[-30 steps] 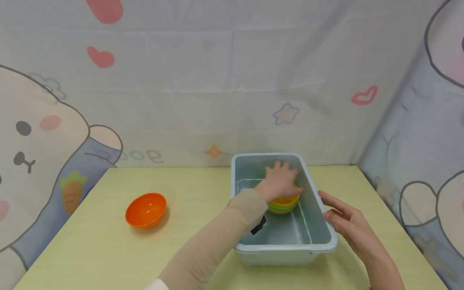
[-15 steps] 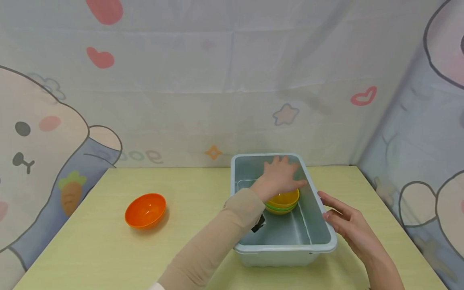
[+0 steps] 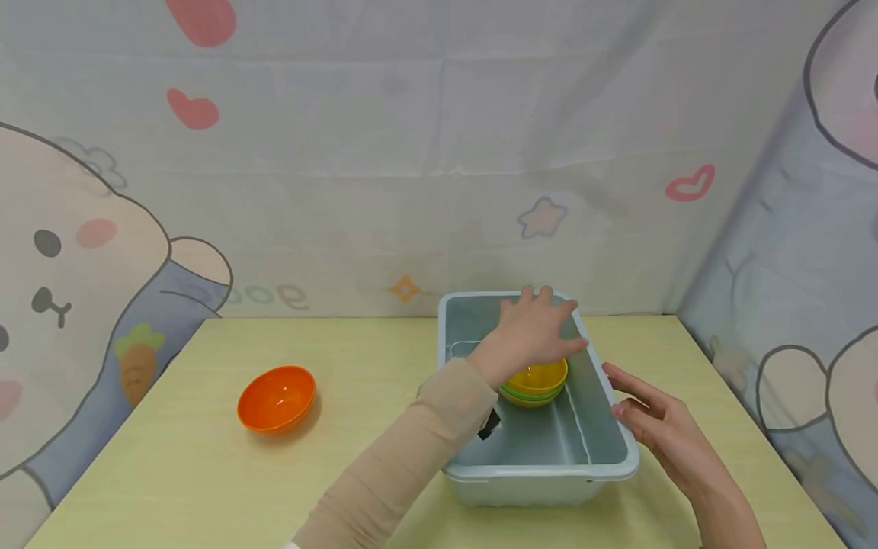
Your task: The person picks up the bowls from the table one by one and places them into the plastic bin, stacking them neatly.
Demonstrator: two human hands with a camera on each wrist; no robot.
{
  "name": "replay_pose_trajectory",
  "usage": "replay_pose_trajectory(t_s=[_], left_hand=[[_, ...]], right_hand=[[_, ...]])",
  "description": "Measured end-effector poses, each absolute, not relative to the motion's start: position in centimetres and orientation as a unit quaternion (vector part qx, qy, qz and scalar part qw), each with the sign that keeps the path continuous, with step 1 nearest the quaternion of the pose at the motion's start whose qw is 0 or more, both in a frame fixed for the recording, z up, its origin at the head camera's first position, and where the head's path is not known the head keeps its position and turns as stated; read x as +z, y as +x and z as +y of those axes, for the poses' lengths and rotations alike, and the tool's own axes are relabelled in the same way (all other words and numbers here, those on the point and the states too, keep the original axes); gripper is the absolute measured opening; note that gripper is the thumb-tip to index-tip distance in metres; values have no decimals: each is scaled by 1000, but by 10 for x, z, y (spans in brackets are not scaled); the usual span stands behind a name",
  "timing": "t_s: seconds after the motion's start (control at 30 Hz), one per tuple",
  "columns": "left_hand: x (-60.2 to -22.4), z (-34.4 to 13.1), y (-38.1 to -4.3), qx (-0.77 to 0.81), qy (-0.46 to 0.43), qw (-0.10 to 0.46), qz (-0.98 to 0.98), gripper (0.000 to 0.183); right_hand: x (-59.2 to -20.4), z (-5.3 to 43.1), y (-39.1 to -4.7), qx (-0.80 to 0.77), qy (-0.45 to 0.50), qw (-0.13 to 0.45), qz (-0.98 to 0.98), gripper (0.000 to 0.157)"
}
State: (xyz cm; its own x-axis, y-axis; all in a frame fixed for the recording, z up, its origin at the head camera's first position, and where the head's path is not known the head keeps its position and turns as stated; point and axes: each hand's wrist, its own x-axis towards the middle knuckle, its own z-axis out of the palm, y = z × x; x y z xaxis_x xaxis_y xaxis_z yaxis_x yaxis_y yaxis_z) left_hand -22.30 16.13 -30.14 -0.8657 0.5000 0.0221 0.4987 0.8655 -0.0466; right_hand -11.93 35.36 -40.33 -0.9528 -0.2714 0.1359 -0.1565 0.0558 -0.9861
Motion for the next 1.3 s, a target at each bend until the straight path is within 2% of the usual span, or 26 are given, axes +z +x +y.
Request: replay_pose_trajectory(t_s=[0.57, 1.3], left_hand=[[-274, 133, -196, 14, -266, 8, -964, 65], [-277, 76, -183, -57, -309, 28, -949, 65]], right_hand=[[-405, 354, -119, -671, -145, 44, 726, 53], [-404, 351, -119, -664, -136, 36, 735, 53]])
